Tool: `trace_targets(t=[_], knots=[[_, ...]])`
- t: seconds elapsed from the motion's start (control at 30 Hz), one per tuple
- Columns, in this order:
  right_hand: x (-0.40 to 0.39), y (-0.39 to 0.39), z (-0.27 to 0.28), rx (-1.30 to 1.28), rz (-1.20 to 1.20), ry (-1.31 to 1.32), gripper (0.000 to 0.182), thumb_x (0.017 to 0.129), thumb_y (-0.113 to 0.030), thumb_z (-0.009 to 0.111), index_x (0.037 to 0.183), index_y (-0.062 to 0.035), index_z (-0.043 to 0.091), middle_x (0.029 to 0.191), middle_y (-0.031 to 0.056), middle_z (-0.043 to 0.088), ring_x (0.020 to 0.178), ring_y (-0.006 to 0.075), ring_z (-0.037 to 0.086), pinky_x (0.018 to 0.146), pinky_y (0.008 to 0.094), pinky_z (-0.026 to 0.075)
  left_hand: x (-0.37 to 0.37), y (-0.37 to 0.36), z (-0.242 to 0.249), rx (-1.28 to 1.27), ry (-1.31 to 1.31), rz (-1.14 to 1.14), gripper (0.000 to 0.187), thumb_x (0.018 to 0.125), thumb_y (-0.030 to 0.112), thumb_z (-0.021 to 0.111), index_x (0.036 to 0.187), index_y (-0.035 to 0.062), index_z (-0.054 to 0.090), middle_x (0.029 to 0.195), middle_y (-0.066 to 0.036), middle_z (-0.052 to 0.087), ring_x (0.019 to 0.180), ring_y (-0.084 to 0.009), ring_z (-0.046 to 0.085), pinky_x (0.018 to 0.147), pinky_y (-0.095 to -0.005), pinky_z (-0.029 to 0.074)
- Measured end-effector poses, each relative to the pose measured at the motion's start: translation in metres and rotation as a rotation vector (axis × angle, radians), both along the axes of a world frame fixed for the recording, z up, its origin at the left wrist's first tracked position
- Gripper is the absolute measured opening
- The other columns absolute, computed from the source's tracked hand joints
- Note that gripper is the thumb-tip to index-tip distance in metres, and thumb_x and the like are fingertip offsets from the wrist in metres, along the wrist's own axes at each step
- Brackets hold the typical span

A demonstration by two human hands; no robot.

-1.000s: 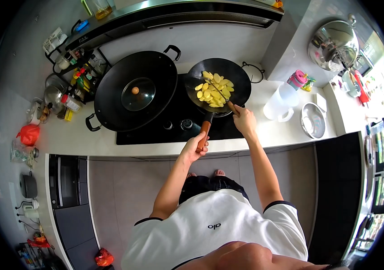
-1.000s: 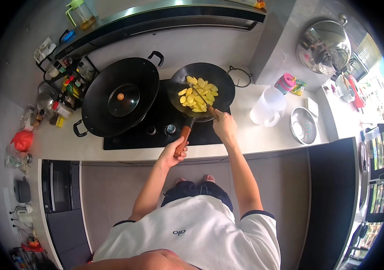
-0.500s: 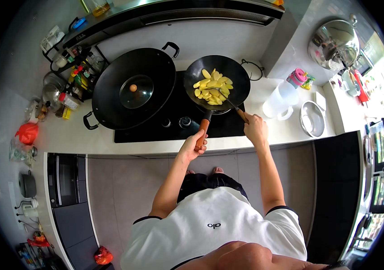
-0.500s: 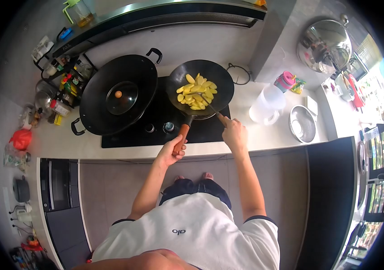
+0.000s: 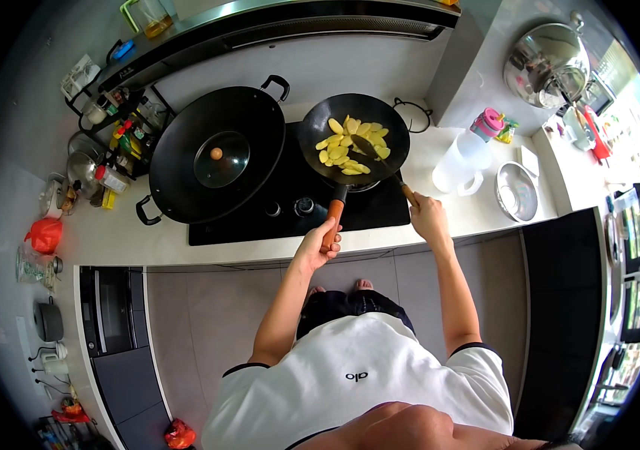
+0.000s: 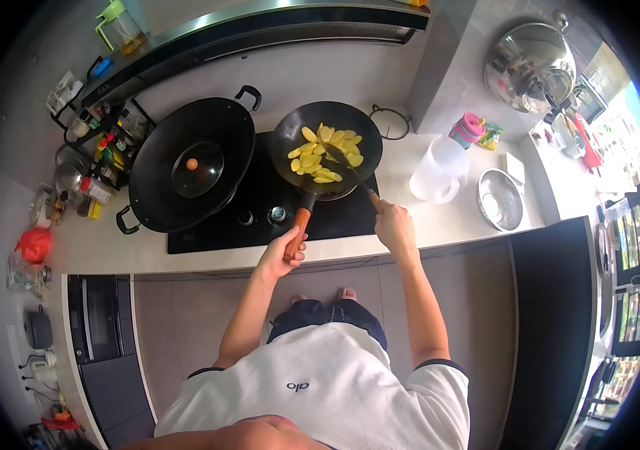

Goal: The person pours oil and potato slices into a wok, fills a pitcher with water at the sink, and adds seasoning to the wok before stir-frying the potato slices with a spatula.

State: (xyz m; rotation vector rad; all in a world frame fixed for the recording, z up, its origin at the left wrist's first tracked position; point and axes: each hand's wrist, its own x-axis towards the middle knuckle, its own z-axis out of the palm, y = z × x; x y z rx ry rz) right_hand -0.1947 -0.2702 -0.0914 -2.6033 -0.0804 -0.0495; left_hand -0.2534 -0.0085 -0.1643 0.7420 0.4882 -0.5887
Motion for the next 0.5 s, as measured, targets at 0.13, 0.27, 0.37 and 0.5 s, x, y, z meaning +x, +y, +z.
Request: trace_targets(t=[0.13, 0.27, 0.37, 0.5], knots=[[0.018, -0.004, 0.006, 0.001, -0.099, -0.098, 0.023, 0.08, -0.01, 0.053, 0.098, 0.0002, 0.063, 0.081, 0.0266, 0.062, 0.08, 0.0429, 0.059, 0.072, 0.0471, 0.047, -0.001, 0.0, 0.0, -0.003, -0.008, 0.008, 0.038, 0.089, 0.04, 0.057, 0.099, 0.004, 0.05, 0.071, -0.002, 0.048, 0.051, -0.0083, 0.043, 0.04, -0.018, 0.029], [0.061, -0.014, -0.021, -0.068, -0.113, -0.072, 0.023, 0.081, -0.011, 0.05, 0.091, 0.0038, 0.064, 0.076, 0.027, 0.062, 0.073, 0.0423, 0.061, 0.069, 0.047, 0.049, 0.0, 0.0, -0.002, -0.012, -0.01, -0.004, 0.038, 0.089, 0.04, 0.057, 0.1, 0.004, 0.05, 0.071, -0.002, 0.047, 0.052, -0.0084, 0.043, 0.04, -0.0181, 0.029], [0.071, -0.004, -0.031, 0.064, -0.072, 0.109, 0.026, 0.082, -0.014, 0.049, 0.087, 0.0052, 0.065, 0.06, 0.0187, 0.06, 0.046, 0.0279, 0.058, 0.045, 0.038, 0.049, 0.001, 0.002, -0.004, -0.047, -0.01, -0.014, 0.036, 0.09, 0.038, 0.056, 0.099, 0.004, 0.048, 0.071, -0.003, 0.048, 0.053, -0.01, 0.046, 0.041, -0.019, 0.031], [0.056, 0.008, 0.002, 0.234, -0.016, 0.332, 0.026, 0.082, -0.018, 0.052, 0.091, -0.0001, 0.068, 0.052, 0.0091, 0.055, 0.041, 0.0176, 0.054, 0.038, 0.0304, 0.046, 0.002, 0.003, -0.006, -0.048, -0.022, -0.014, 0.036, 0.09, 0.038, 0.056, 0.098, 0.0043, 0.048, 0.071, -0.003, 0.048, 0.053, -0.0101, 0.045, 0.041, -0.0191, 0.031]])
